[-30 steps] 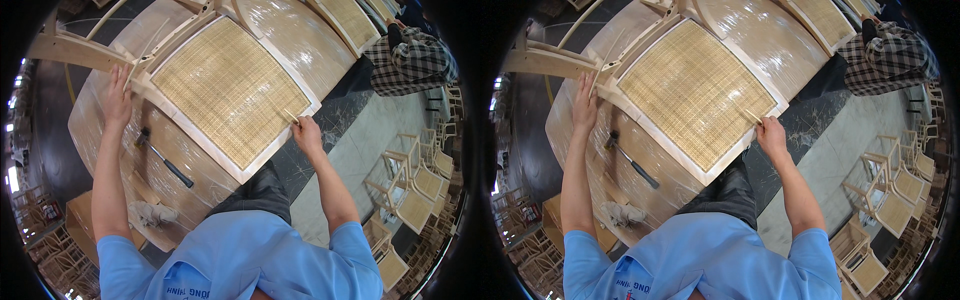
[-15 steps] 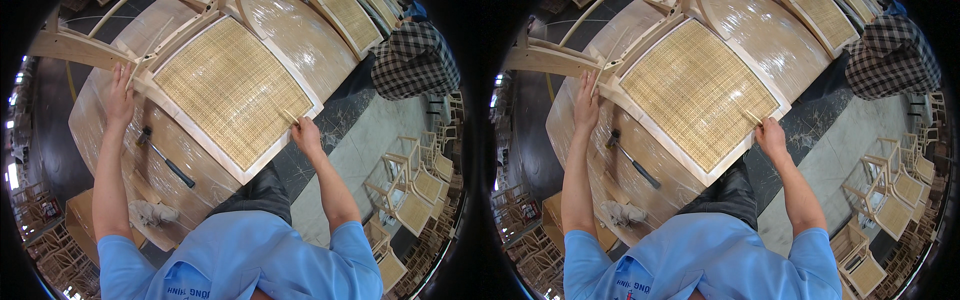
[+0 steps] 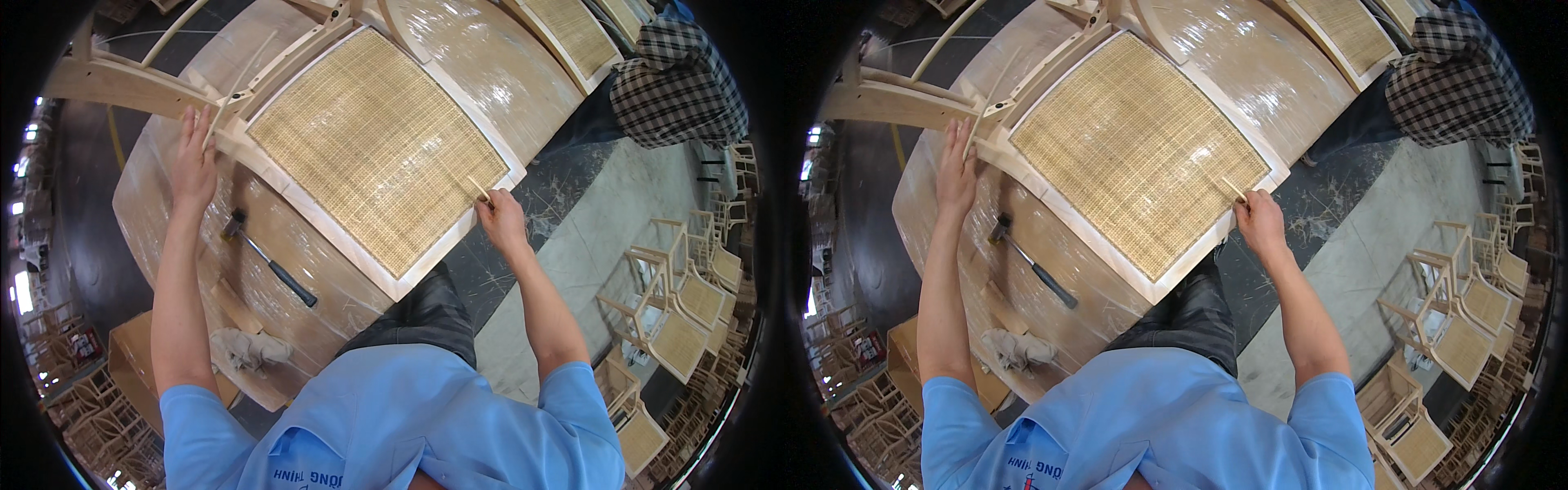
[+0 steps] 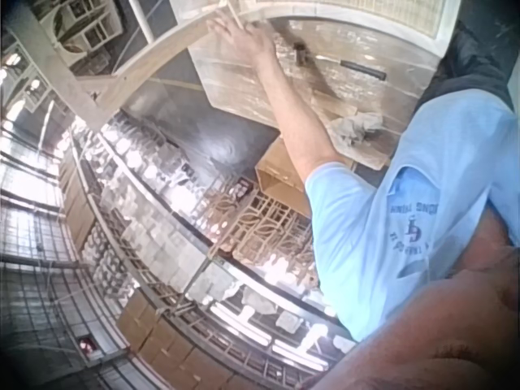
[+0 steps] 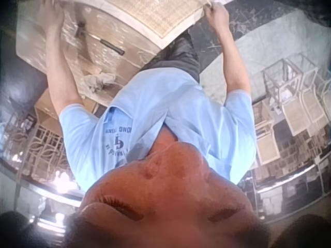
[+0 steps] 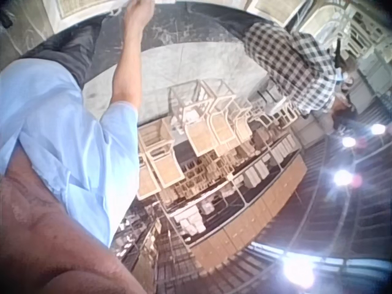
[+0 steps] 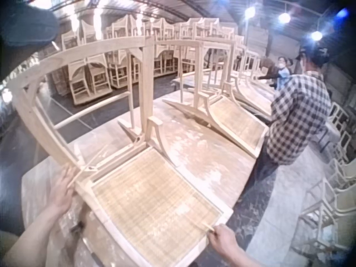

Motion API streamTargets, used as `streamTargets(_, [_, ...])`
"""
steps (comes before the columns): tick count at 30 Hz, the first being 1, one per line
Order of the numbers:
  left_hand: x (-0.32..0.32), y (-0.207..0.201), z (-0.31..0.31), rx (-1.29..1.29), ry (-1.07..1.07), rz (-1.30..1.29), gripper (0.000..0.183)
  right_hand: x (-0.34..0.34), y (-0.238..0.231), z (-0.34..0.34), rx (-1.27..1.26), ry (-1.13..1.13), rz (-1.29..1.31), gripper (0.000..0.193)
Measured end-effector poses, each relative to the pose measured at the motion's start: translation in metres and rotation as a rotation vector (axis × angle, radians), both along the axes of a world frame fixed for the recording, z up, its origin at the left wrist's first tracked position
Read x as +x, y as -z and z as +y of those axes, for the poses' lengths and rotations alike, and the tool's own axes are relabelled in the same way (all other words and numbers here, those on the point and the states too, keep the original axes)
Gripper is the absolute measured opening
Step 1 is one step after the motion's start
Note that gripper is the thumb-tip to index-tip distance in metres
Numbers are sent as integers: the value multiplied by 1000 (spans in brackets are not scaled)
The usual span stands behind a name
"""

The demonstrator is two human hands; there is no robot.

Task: The person assembles a wooden chair by inserting thin wooden strips into the seat frame and tapping them into place with a hammer. They use a utility knife to trim excess material and continue securing the woven seat to the frame.

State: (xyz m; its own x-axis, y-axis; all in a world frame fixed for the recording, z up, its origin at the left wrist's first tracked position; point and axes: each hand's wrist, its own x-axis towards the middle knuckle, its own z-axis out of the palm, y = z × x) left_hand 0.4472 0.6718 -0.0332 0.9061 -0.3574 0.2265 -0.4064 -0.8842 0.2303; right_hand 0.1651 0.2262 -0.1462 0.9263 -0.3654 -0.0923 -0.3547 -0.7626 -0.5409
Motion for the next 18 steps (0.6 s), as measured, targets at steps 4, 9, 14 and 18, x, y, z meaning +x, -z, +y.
streamTargets(4, [1,0,-3,2,6,-1,50,1,4,0,-12,-2,30,18])
streamTargets(9, [2,2,0,-9,24,-22,51,-1,0,1,45,47,-54,18])
streamTargets(14, [0,1,5,-7,25,-7,52,-26,5,-22,150,265,-229,15])
streamTargets(18, [-1,-1,-1,8,24,-4,51,-80,33,-85,349,583,-182,15])
